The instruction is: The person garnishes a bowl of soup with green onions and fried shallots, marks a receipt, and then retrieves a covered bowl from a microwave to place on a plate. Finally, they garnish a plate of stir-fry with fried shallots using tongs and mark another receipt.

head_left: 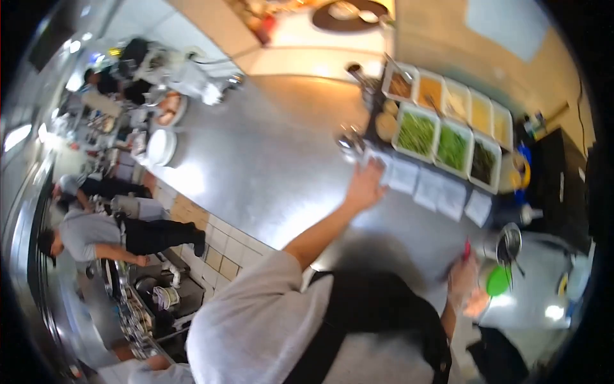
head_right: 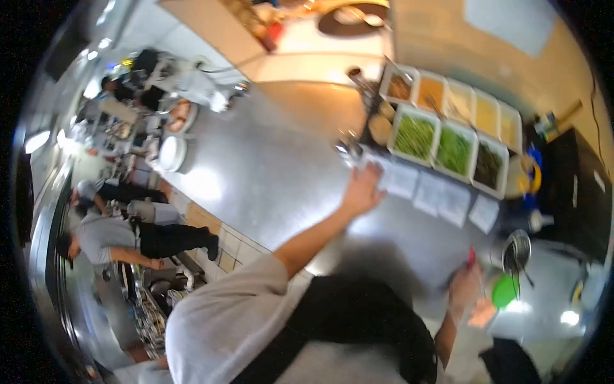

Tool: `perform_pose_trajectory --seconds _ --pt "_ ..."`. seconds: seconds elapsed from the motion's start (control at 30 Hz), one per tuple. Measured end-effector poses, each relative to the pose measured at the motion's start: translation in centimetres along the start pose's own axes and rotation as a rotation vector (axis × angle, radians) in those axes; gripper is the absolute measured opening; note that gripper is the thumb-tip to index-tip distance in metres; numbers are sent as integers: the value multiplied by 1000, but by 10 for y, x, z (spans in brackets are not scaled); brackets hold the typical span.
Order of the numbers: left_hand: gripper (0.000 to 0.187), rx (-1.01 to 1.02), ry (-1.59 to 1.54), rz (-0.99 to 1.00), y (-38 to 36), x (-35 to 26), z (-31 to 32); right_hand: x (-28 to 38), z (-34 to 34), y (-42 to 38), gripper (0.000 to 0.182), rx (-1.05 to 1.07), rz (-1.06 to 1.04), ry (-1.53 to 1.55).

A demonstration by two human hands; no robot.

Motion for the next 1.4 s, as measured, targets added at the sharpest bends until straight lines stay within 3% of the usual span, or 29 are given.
perform_pose_trajectory --seconds 0.37,0.47,0.6,0.77,0.87,0.9,1.0,1.03,1.07,1.1,1.13,1.17,1.2,1.23,1.3,1.33,1.37,1.4 --pt "65 -14 31 -20 -15 -8 -12 -17 -1 4 35 -30 -18 81" --pt "69 -84 -77 11 -31 -22 -34 -36 11 23 38 -357 -256 -8" --pt "71 -93 -89 -42 -94 -39 -55 -26 -16 11 44 -296 -185 -39" --pt "69 -28 -93 -23 -172 2 -74 23 -16 -22 43 -266 -224 38" --pt "67 -129 -58 -158 -212 64 -112 108 22 -41 37 -352 -427 541" --pt "67 -134 -62 -177 -229 90 -123 140 32 -47 37 -341 -444 538" --pt "60 -300 -86 -452 -292 172 -163 304 42 -73 32 -233 -917 281" --pt "58 -343 -72 -505 -317 197 -178 369 27 -92 34 -92 -815 511" --pt "54 -336 -27 -581 -340 218 -199 410 34 -97 34 -301 -1197 485" --pt "51 -335 21 -645 -361 239 -219 452 47 -99 35 -352 -1242 409" --pt "46 -362 50 -707 -384 260 -232 499 54 -93 35 -135 -1162 548" --pt "42 -382 84 -760 -406 283 -243 540 55 -100 36 -407 -1389 395" --pt "37 -365 45 -834 -430 306 -248 593 48 -101 38 -131 -1138 604" --pt "33 -346 9 -904 -452 326 -250 637 39 -98 37 -95 -1234 658" --pt "33 -153 -114 -1047 -491 358 -254 730 42 -78 49 -362 -1366 665" --pt "34 -109 -128 -1060 -517 376 -242 778 25 -73 38 -295 -1453 686" --pt "36 -66 -142 -1071 -547 396 -218 816 19 -65 36 -464 -1779 349" --pt "37 31 -150 -1060 -579 414 -192 877 21 -37 38 -523 -1692 427"
Point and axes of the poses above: each hand's wrist, its own y-axis towards the middle knuckle, its own z-axis out of the palm, x = y × z, the point moved 2 cm from there along y, towards the middle knuckle, and after that the axes turned 5 degrees about -z, right-handed, at the moved point
